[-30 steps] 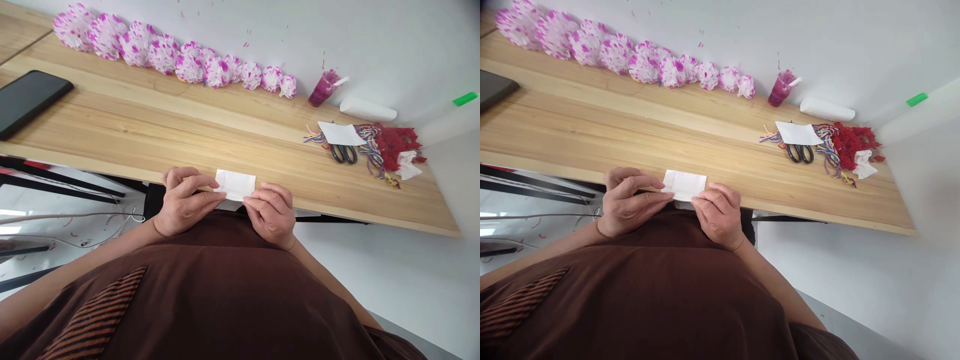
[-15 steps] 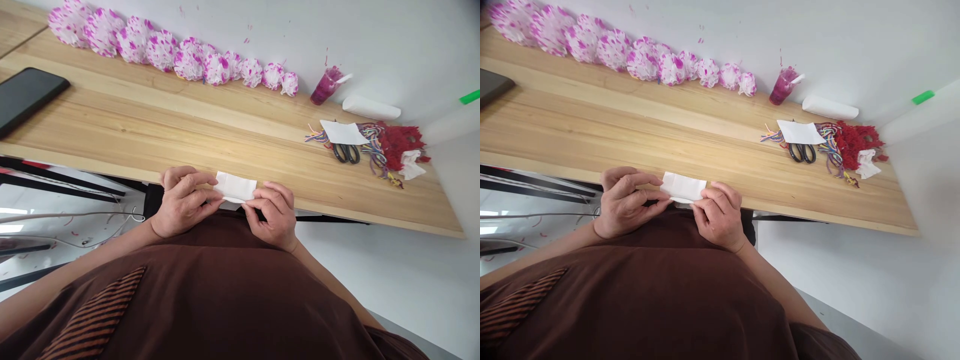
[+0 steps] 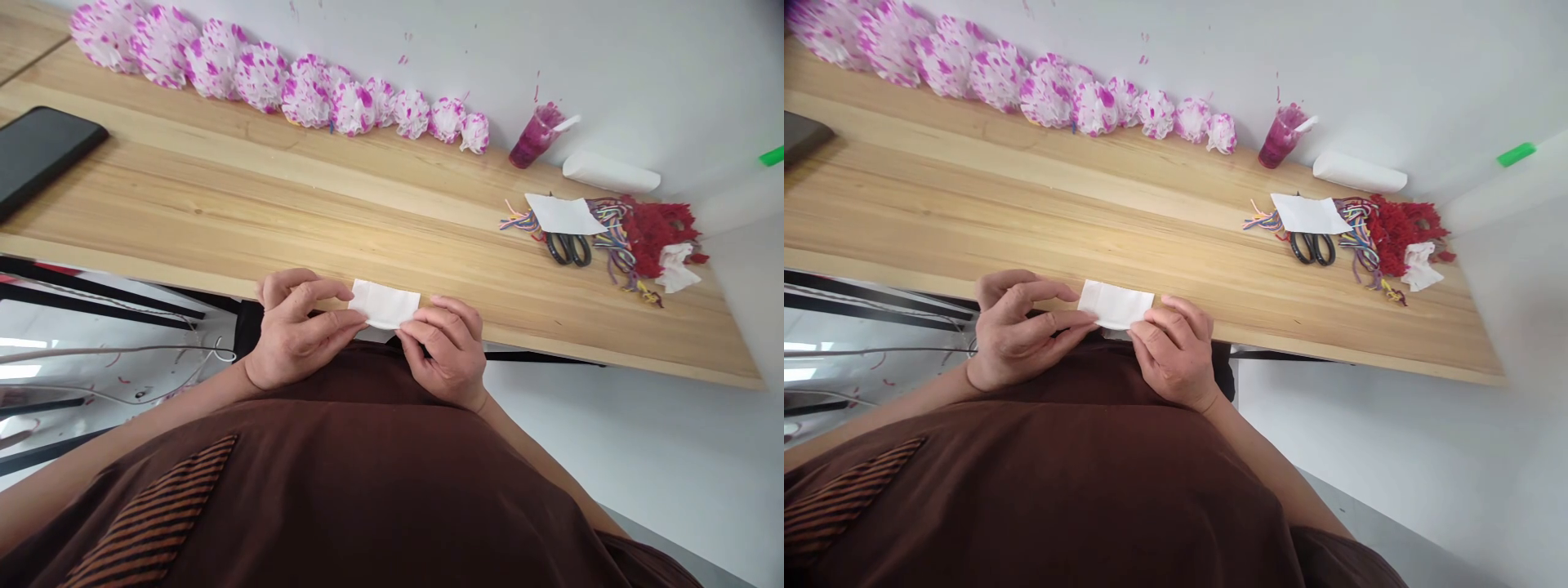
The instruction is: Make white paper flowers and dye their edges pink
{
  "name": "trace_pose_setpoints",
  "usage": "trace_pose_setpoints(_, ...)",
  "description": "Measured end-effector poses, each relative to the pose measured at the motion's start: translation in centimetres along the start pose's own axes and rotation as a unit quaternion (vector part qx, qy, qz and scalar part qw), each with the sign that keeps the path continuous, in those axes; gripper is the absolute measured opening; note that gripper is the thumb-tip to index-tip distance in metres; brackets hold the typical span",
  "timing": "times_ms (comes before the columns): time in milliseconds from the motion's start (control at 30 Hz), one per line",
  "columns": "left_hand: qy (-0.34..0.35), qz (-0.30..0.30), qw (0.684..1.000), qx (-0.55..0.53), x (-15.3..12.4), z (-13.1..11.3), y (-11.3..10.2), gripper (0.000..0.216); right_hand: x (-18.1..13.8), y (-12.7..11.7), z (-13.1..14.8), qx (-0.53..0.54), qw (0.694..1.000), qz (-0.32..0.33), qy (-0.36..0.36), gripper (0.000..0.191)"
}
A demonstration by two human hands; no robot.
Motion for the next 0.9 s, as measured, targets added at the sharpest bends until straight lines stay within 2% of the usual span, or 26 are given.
trace_pose_setpoints(167, 0.000, 0.009, 1.000, -0.003, 0.10, -0.10, -0.08, 0.034, -0.16, 0.03, -0.16, -0.004, 1.000, 0.006, -0.016, 0.020)
trace_pose_setpoints(400, -0.007, 0.000, 1.000, -0.015, 0.07, -0.18, 0.20, 0.028, -0.26, 0.26, -0.19, 0.001, 0.999, -0.002, -0.033, 0.024)
trace_pose_setpoints(733, -0.017, 0.020, 1.000, 0.016, -0.21, -0.20, 0.16, 0.011, 0.21, 0.03, -0.01, -0.002, 0.999, 0.010, -0.039, 0.014)
trace_pose_setpoints(900, -0.031, 0.018, 0.999, -0.003, -0.26, -0.03, 0.14, 0.012, 0.36, -0.08, -0.01, -0.008, 1.000, 0.012, -0.026, 0.013)
Point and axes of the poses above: each hand's wrist, its own x-axis towards the middle knuckle, its own y-axis out of the palm, z = x × y, the point moved 1 cm from there along x, towards the middle knuckle, and after that the axes turned 13 degrees about -y, right-handed, at the moved point
